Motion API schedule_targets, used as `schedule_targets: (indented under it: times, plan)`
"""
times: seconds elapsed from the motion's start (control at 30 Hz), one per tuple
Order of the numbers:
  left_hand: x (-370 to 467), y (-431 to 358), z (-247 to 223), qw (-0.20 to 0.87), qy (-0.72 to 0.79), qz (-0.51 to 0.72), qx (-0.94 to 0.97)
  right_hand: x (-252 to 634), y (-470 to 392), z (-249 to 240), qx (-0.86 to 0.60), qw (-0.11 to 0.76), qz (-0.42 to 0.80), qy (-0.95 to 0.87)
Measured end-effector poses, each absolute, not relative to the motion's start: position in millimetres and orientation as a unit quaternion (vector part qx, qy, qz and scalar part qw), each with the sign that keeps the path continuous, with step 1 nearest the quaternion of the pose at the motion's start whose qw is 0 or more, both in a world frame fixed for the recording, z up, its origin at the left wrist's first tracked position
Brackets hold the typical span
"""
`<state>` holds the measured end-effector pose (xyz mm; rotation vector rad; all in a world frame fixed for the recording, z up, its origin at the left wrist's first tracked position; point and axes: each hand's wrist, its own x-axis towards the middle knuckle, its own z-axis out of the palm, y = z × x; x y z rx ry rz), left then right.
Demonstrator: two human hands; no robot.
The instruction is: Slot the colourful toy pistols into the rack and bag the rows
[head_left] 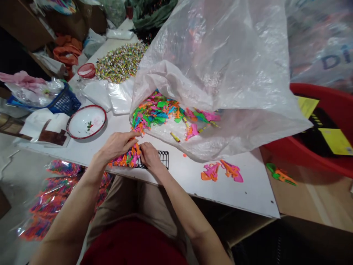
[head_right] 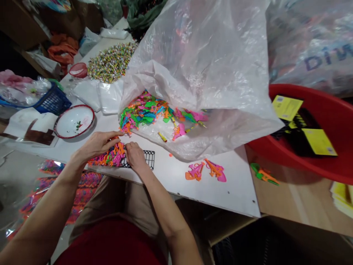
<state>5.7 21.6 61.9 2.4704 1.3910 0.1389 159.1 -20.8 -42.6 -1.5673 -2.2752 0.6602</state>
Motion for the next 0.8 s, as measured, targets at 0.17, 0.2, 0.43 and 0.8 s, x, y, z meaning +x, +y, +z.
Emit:
schedule_targets:
  times: [0.17,0.2,0.43,0.8]
  plan:
    - [8.1,17.7,62.1,0.144,0.481,0.06,0.863,158.4,-18.5,-42.8,-0.539,0.139,0.219,-0.801]
    - [8.4,17.2,62.4,0.142,0.481,0.059,0.863,158.6,-18.0,-44.8,-0.537,0.149,0.221,-0.8]
    - [8.3,16.9,62.9,0.137,0.475,0.065,0.867,185.1,-8.9,-47.9,-0.433,0.268,0.395,-0.765]
    - [6.2,15.7,58.2,0.125,0.474,0.069,0.869,183.5,-14.2,-48.8,-0.422,0.326,0.464,-0.707]
